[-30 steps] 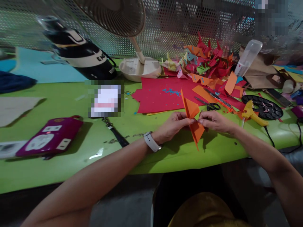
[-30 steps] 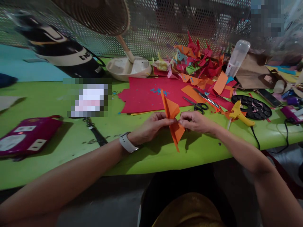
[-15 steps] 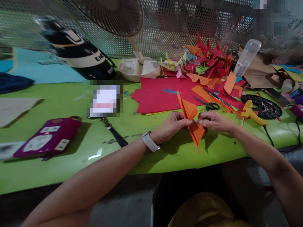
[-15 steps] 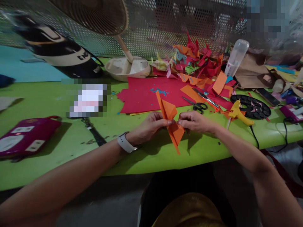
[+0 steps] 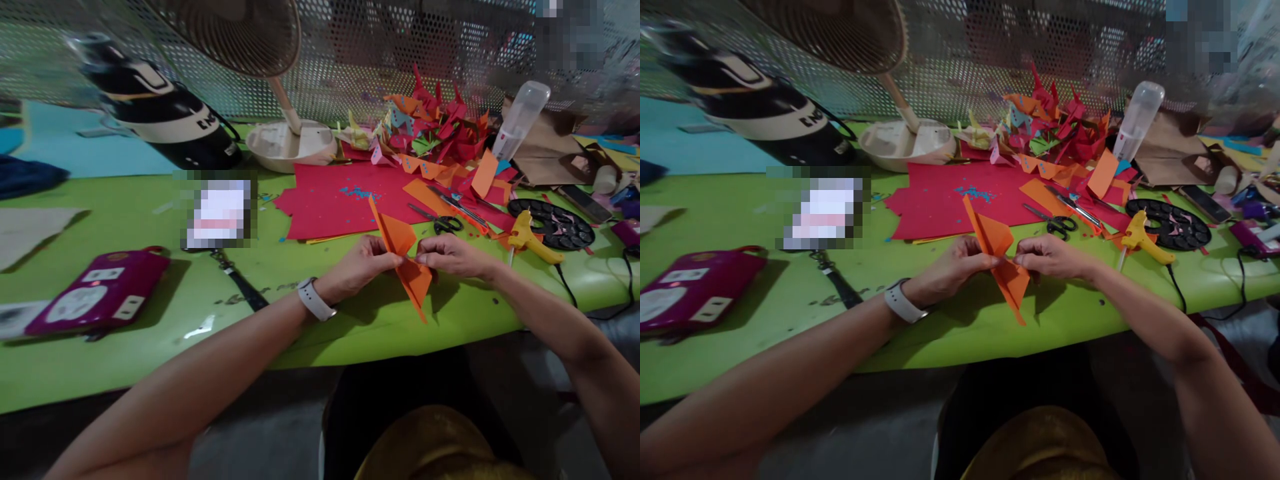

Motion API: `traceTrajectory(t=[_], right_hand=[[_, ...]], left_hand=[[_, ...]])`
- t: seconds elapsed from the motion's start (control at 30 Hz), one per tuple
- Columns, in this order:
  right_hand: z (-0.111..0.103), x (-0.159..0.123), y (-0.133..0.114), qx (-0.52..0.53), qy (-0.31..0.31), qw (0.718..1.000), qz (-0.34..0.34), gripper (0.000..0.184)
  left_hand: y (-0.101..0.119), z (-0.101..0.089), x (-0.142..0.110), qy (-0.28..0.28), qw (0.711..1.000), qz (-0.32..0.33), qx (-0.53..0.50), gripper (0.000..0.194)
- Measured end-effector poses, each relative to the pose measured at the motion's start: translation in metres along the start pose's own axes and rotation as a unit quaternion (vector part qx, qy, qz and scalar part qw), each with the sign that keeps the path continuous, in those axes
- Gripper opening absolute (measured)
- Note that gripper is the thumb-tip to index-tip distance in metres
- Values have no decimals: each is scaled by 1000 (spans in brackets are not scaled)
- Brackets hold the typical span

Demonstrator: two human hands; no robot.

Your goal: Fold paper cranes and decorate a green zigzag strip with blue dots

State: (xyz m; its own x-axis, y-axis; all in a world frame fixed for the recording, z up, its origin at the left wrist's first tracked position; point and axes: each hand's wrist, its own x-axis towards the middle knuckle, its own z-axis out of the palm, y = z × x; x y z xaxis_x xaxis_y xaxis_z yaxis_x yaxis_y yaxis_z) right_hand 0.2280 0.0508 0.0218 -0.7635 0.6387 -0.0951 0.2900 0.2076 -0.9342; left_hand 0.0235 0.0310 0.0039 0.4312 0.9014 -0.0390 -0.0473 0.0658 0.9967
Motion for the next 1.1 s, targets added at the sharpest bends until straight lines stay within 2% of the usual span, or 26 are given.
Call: traceTrajectory(t=[0.3,0.43,0.67,0.87,0.97,1.1], right_hand=[[-5,-1,2,14,-16,1000,-17,20],[-5,-1,3,22,-10,1000,-11,17],[-5,-1,2,20,-9,1000,-12,19],[-4,-1,1,34,20,999,-1,19],[-4,0,1,45,47,998,-3,25],[-4,2,0,71,98,993,-16,37]], left_hand=[[-6,-5,2,20,999,-22,-13,15],[-5,-5,2,6,999,-34,-12,18],[-7,-5,2,11,1000,-17,0,15],[-10,-3,3,39,997,-50,-36,21],[-11,-2,4,60,996,-58,-43,22],[-12,-3,3,40,996,-67,-40,22]])
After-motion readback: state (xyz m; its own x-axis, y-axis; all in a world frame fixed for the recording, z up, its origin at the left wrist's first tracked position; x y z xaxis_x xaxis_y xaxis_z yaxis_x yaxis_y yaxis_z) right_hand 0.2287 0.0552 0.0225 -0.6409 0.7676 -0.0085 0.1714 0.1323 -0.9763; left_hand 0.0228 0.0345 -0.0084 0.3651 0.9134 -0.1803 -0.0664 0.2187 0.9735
